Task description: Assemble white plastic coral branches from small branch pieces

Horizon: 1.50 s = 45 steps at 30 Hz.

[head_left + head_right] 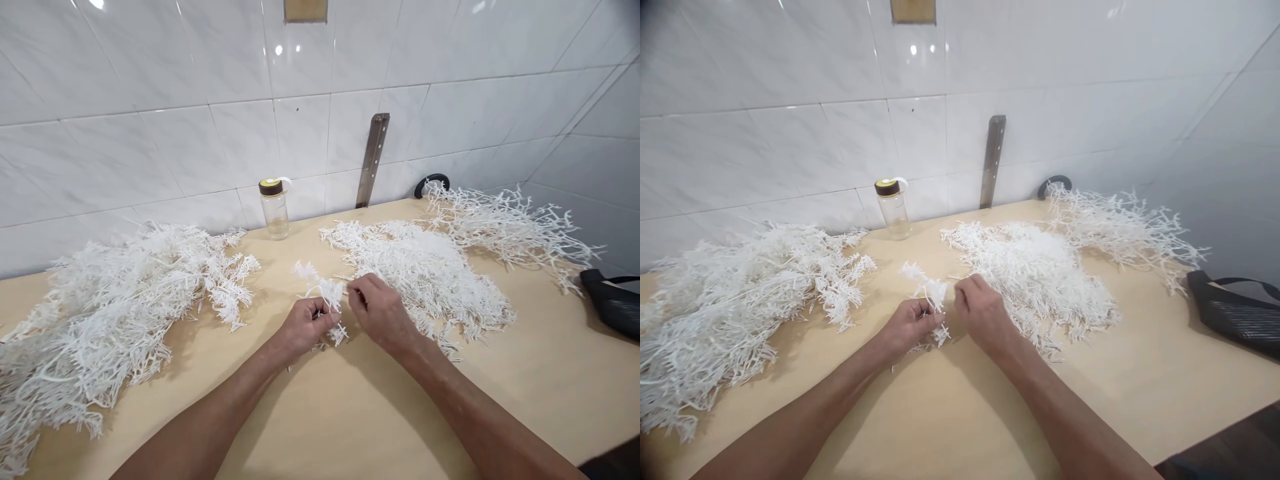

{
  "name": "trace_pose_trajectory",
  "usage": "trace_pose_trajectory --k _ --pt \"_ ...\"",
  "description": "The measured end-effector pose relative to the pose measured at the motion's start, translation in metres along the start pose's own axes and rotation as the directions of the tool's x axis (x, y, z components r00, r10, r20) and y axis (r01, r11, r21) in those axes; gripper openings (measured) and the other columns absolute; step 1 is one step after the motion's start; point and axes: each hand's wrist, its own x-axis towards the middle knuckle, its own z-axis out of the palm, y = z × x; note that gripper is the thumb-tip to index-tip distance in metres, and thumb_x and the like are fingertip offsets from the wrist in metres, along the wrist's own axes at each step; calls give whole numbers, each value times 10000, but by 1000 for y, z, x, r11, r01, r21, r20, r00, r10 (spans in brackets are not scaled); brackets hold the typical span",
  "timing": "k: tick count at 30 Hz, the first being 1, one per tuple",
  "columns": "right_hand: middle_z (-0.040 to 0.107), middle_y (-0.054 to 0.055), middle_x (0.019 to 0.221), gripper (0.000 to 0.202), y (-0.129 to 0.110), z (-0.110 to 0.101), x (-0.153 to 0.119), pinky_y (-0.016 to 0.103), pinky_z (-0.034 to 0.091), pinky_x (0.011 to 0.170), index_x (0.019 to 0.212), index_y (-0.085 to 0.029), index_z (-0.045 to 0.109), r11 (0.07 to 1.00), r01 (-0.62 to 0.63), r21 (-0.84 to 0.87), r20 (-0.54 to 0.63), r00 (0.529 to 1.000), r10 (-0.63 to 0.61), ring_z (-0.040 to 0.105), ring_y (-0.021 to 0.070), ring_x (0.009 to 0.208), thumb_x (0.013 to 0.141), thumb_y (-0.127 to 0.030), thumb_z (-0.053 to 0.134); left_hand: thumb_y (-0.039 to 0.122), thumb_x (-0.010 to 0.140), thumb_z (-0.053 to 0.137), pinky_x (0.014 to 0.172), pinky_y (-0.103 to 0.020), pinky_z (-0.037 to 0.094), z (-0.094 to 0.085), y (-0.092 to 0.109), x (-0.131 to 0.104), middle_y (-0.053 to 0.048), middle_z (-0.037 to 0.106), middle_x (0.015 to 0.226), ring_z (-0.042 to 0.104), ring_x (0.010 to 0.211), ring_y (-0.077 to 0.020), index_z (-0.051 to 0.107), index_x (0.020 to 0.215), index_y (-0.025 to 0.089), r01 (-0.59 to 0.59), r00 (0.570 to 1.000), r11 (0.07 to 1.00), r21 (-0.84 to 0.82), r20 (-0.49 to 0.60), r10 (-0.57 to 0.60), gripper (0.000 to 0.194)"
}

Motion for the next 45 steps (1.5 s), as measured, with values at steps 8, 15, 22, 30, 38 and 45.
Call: trace_pose_trajectory --k 8,15,22,30,38,45 --pt "653 58 812 108 23 -17 5 312 478 644 886 -187 629 975 -207 -85 -224 957 184 591 162 605 867 -238 535 526 676 774 401 -184 233 0 0 3 42 499 477 384 402 -49 491 610 169 -47 973 997 -55 -226 33 460" --pt "659 43 784 310 4 -19 4 289 511 527 982 -185 666 897 -389 209 68 921 383 635 151 521 925 -443 504 526 665 785 407 -183 310 0 0 7 41 534 491 421 402 -54 537 643 168 -74 964 977 -198 -266 19 436" --pt "653 18 799 335 -10 -2 -2 267 555 457 995 -192 674 730 -524 439 423 837 347 599 116 497 865 -490 593 499 642 810 423 -180 338 1 1 8 39 558 505 459 415 -56 551 649 167 -75 957 977 -198 -290 14 421" --pt "597 -6 682 377 -9 -1 -1 218 489 422 930 -175 656 501 -677 539 503 736 453 548 95 490 852 -541 609 433 622 844 527 -204 421 0 0 8 22 603 589 536 523 -84 570 715 167 -77 968 963 -257 -252 10 393" --pt "691 88 890 411 -8 7 -2 200 459 393 874 -161 671 219 -779 587 649 615 447 536 101 553 838 -569 629 346 637 840 676 -255 466 -1 -7 11 -1 656 708 596 655 -118 631 791 161 -165 966 949 -270 -241 99 319" --pt "708 89 860 405 -8 4 0 202 444 397 855 -165 693 93 -809 580 712 560 423 528 104 543 845 -563 622 343 618 847 498 -204 352 1 -4 8 12 643 659 520 527 -81 645 819 154 -146 954 966 -213 -287 81 342"
